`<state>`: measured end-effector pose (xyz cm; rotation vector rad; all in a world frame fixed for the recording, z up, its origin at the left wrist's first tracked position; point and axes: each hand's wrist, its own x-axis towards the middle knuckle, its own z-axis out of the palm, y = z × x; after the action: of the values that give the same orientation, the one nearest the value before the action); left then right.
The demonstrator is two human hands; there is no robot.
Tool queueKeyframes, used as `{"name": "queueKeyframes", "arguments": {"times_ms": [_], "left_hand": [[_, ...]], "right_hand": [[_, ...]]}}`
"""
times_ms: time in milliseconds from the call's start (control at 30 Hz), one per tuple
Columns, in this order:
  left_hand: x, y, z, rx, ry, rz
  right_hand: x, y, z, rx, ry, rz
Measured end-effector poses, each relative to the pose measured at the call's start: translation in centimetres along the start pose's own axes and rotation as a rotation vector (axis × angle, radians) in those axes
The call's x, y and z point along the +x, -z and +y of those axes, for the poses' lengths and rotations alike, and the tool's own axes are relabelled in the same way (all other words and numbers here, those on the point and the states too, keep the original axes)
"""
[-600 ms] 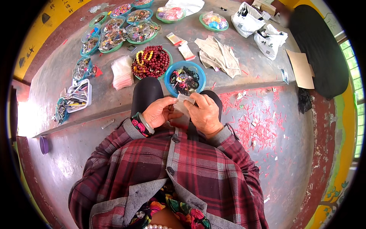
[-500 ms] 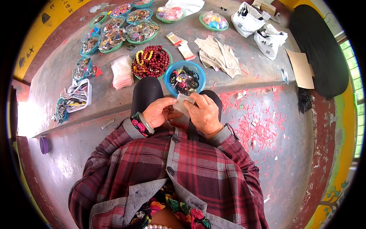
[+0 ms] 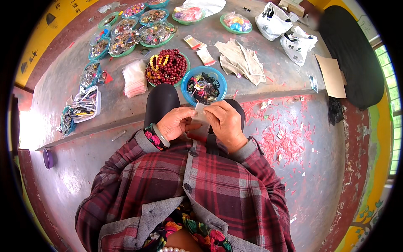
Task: The person sits on the floor and packs small hair accessories into clear plastic bags. They open a bag, insert a hair tie, and seal it, repeating the process with items from nearby bowls.
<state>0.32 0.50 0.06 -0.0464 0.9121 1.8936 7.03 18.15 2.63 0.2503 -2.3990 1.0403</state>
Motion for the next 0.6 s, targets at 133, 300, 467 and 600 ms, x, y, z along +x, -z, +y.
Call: {"name": "queueKeyframes", "arguments": {"times_ms": [133, 300, 467, 600], "left_hand": [[-0.1, -0.1, 0.0, 0.064, 0.011, -0.020], [0.3, 0.5, -0.3, 0.145, 0.018, -0.039], [0.1, 0.1, -0.1, 0.151, 0.012, -0.048], [0.3, 0.5, -0.2, 0.147, 0.018, -0.058]], "right_hand": [[0.4, 0.4, -0.4, 0.033, -0.102, -0.043], [0.6, 0.8, -1.1, 0.008, -0.239, -0.121], [0.5, 0.8, -0.9, 0.063, -0.254, -0.116], [0.4, 0.7, -0.7, 0.120, -0.261, -0.139]]}}
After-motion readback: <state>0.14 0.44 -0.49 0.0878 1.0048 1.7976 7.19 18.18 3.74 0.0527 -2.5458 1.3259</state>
